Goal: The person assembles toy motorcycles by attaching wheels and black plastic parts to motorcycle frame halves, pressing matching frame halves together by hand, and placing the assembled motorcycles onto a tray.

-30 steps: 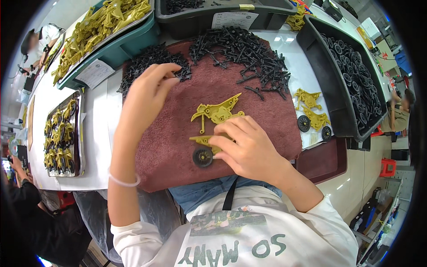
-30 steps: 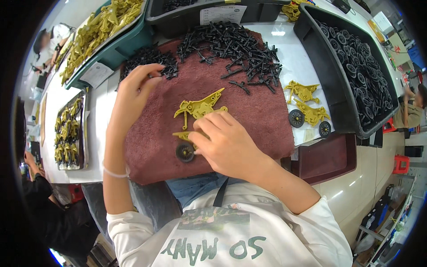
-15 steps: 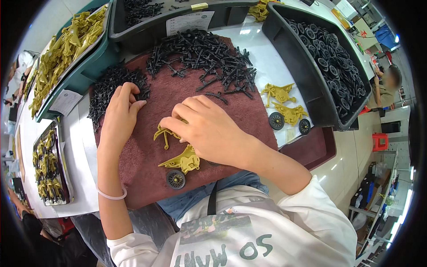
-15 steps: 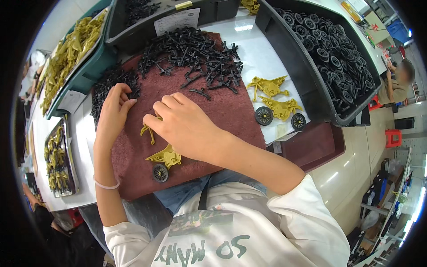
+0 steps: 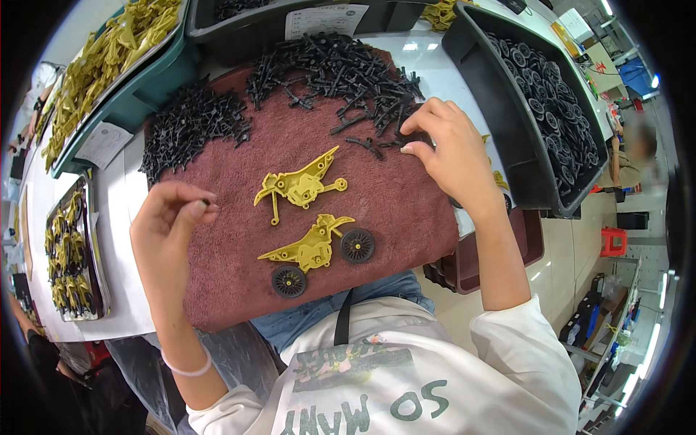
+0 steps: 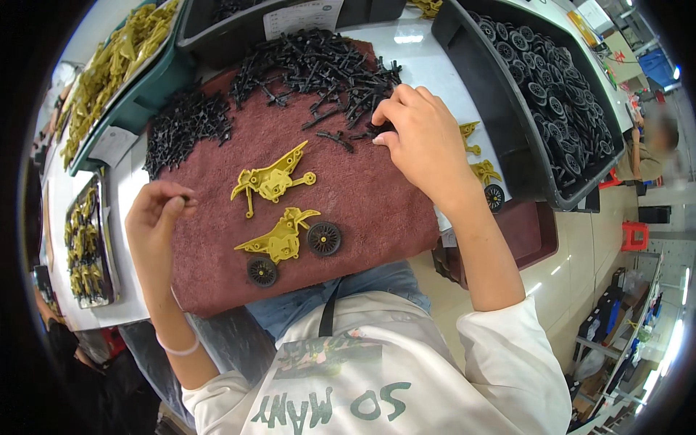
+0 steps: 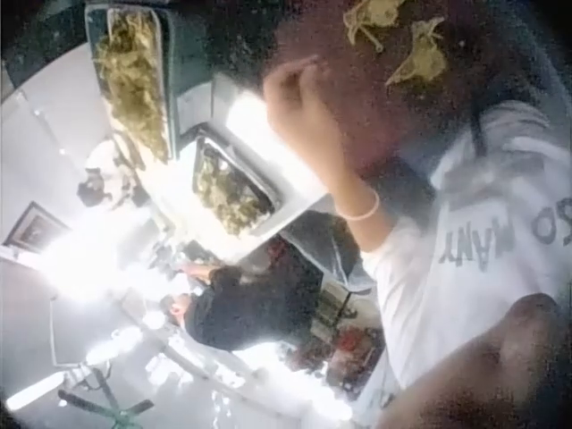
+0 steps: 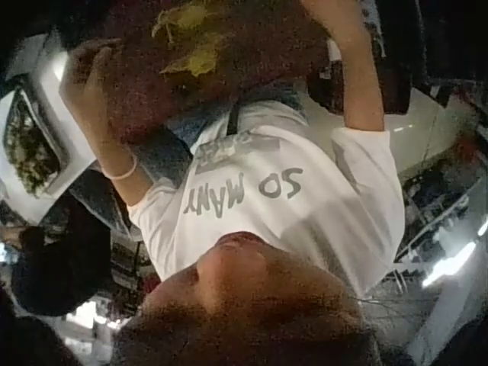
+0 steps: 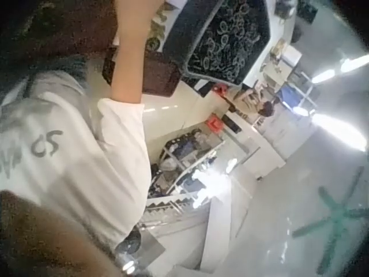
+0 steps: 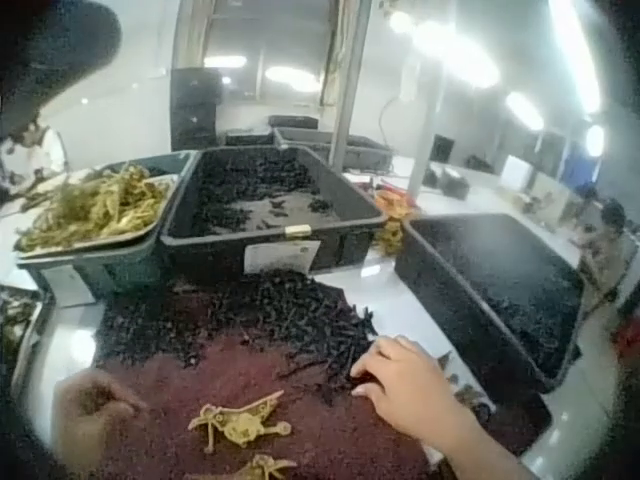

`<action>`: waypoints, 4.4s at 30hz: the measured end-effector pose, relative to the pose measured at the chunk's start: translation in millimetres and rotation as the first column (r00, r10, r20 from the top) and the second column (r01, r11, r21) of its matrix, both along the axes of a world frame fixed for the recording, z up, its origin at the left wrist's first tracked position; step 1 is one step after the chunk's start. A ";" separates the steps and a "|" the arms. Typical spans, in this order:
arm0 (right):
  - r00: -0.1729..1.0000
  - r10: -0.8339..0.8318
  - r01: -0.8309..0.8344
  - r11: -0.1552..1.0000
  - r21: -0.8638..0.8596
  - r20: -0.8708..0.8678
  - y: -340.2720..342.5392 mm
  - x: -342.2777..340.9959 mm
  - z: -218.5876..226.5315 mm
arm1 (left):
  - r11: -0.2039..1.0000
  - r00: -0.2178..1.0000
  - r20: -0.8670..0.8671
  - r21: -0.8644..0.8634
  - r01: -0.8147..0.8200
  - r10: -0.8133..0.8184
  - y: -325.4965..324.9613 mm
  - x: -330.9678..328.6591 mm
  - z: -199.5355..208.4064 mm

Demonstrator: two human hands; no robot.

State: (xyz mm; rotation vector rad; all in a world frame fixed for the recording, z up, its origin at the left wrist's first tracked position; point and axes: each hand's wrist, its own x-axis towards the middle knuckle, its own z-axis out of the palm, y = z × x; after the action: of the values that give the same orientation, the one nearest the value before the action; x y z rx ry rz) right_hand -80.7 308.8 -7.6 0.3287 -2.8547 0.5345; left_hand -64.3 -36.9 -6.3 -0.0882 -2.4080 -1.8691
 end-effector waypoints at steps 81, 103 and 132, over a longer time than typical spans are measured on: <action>0.854 0.487 -0.422 0.447 -0.789 -0.182 -98.4 131.2 -20.5 | 0.965 0.982 0.030 -0.184 0.188 -0.185 80.9 156.4 -21.4; 0.945 0.293 -0.306 0.646 -0.699 -0.144 -69.1 63.9 -39.3 | 0.750 0.947 -0.313 -0.611 -0.254 0.065 117.2 125.2 -49.2; 0.833 0.525 -0.193 0.569 -0.799 0.173 -56.5 24.6 -4.4 | 0.609 0.993 -0.109 -0.785 -0.111 0.039 120.6 117.2 -20.1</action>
State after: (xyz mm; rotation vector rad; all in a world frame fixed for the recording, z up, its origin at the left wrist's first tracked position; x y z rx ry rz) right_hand -56.1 252.3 -12.0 0.7234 -2.5403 2.0195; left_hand 52.9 83.7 -26.5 -0.1128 -2.9075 -0.5910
